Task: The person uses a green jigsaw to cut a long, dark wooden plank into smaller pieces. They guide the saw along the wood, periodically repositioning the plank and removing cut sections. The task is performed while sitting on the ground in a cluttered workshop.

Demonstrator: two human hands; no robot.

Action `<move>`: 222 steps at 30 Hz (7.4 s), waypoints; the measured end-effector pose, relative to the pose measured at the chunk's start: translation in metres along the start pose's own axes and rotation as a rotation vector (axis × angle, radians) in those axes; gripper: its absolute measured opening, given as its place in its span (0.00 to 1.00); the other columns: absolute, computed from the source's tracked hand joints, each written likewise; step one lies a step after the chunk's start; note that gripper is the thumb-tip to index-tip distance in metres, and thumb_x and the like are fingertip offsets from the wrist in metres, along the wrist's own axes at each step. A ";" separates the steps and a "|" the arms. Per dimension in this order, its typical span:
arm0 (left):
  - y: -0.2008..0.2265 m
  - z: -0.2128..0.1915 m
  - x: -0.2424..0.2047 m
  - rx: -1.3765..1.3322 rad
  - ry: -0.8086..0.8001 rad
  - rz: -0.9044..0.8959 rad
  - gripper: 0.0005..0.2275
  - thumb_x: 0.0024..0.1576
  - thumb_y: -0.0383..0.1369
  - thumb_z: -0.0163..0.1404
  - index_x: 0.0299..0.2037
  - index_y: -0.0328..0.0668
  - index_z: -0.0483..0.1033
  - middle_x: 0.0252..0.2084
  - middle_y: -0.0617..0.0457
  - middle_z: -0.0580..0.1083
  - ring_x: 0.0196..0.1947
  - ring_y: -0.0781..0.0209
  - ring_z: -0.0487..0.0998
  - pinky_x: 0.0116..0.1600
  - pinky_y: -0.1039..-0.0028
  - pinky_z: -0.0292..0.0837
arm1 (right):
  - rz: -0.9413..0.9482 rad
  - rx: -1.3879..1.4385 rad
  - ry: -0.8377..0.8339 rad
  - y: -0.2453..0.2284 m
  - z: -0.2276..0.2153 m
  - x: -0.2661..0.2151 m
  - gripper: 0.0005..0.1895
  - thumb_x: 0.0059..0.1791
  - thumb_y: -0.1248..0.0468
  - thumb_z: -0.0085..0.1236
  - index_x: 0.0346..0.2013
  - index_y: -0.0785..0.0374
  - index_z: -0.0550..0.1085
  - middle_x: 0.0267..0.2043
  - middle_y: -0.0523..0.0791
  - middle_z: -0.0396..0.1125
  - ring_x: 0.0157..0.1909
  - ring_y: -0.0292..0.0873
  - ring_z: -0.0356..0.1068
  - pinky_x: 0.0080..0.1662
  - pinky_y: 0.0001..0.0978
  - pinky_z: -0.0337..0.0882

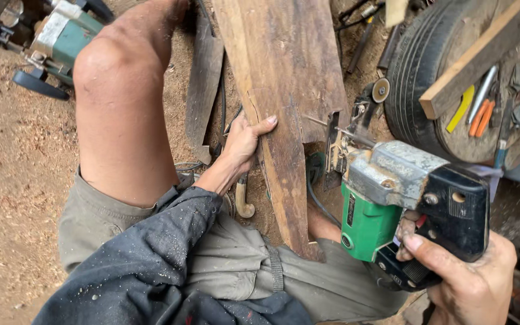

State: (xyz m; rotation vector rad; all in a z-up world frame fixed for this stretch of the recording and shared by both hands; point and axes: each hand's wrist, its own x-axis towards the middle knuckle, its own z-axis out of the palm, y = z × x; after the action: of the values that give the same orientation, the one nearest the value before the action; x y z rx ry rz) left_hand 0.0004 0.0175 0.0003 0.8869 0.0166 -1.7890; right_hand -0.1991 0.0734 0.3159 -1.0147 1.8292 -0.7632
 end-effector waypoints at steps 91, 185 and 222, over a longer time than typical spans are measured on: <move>0.001 0.012 -0.005 0.020 0.040 0.100 0.18 0.56 0.26 0.54 0.57 0.30 0.69 0.49 0.45 0.78 0.44 0.62 0.81 0.50 0.72 0.78 | -0.020 -0.428 -0.234 0.008 0.087 0.072 0.08 0.43 0.70 0.61 0.35 0.72 0.76 0.24 0.46 0.70 0.22 0.37 0.69 0.27 0.29 0.70; -0.017 0.018 -0.017 0.123 0.159 0.011 0.15 0.55 0.24 0.56 0.52 0.26 0.72 0.44 0.42 0.80 0.41 0.61 0.81 0.49 0.70 0.77 | 0.062 -1.301 -0.549 -0.051 0.079 0.166 0.10 0.39 0.67 0.66 0.34 0.65 0.80 0.26 0.45 0.73 0.27 0.37 0.72 0.35 0.33 0.72; -0.015 0.012 -0.015 0.153 0.080 -0.026 0.18 0.50 0.18 0.56 0.52 0.31 0.72 0.43 0.49 0.79 0.41 0.62 0.80 0.50 0.73 0.77 | 0.121 -1.960 -1.061 -0.076 0.093 0.243 0.26 0.44 0.61 0.65 0.57 0.50 0.75 0.31 0.42 0.76 0.25 0.41 0.76 0.37 0.34 0.77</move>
State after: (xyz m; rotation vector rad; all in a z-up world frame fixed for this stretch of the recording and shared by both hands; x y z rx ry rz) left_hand -0.0169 0.0308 0.0118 1.0719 -0.0584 -1.7955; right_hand -0.1566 -0.1835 0.2411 -1.7412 1.1112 1.7948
